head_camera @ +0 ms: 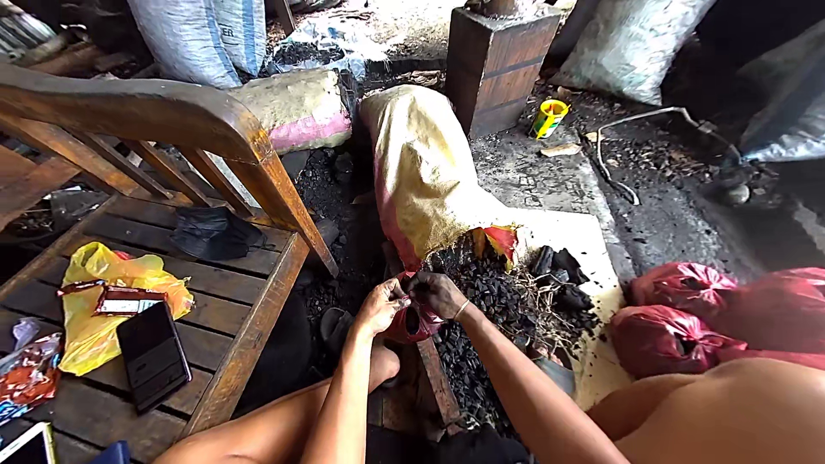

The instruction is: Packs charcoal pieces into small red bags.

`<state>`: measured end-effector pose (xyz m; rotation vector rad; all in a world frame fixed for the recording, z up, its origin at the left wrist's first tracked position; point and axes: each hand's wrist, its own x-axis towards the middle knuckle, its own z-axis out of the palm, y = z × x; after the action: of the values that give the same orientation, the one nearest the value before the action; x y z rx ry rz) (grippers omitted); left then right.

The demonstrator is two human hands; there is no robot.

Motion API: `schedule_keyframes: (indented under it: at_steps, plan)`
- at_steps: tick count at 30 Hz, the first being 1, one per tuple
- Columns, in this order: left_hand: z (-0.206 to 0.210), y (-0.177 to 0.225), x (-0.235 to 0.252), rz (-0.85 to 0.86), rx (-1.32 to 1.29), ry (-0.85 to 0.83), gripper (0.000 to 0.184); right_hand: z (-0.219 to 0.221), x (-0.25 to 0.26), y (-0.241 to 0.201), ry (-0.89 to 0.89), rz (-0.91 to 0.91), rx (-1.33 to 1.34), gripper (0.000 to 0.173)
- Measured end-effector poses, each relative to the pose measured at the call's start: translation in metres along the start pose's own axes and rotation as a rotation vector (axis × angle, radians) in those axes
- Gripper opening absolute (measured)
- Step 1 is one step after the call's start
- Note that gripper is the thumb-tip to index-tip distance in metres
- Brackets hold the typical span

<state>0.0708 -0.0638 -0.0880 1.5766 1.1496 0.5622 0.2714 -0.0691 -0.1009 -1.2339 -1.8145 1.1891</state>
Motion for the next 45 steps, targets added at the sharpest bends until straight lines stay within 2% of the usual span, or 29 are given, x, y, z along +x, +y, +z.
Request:
schedule_keyframes:
  at_steps: [3,7,11,15,18,21,24,27,32,36,39,42,45]
  plan:
    - [0.004,0.009,-0.004,0.011,0.217,0.021,0.012,0.0,0.005,0.0,0.001,0.056,-0.027,0.019]
    - [0.024,0.015,-0.009,0.09,0.566,0.17,0.02,0.004,0.012,0.0,0.031,0.16,-0.103,0.022]
    - [0.038,0.015,-0.013,0.11,0.694,0.277,0.025,0.013,0.009,-0.007,0.107,0.253,-0.186,0.027]
    - [0.036,0.028,-0.008,0.005,0.66,0.288,0.027,0.011,0.003,-0.003,0.065,0.146,-0.213,0.033]
    - [0.034,0.037,-0.004,-0.063,0.654,0.24,0.024,0.002,-0.002,0.004,0.01,0.05,-0.176,0.027]
    - [0.033,0.048,-0.001,-0.106,0.726,0.169,0.022,-0.003,-0.005,0.004,0.002,0.046,-0.183,0.025]
    - [0.031,0.062,0.002,-0.223,0.779,0.088,0.023,0.002,-0.009,0.003,0.063,0.062,-0.189,0.024]
    - [0.023,0.062,0.007,-0.289,0.643,0.054,0.023,0.001,-0.013,-0.005,0.082,0.085,-0.263,0.027]
    - [0.014,0.035,0.002,-0.259,0.307,0.166,0.019,0.003,-0.02,-0.029,-0.061,0.123,-0.425,0.039]
    - [0.014,0.045,0.001,-0.214,0.348,0.119,0.022,0.003,-0.02,-0.041,-0.062,0.19,-0.455,0.035]
    - [0.01,0.042,-0.005,-0.213,0.364,0.086,0.024,0.001,-0.02,-0.043,-0.136,0.177,-0.472,0.032]
    - [0.013,0.037,-0.003,-0.204,0.363,0.145,0.022,-0.005,-0.015,-0.039,-0.162,0.139,-0.521,0.03]
    - [0.02,0.036,0.001,-0.229,0.434,0.211,0.024,-0.003,-0.014,-0.041,-0.213,0.185,-0.55,0.035]
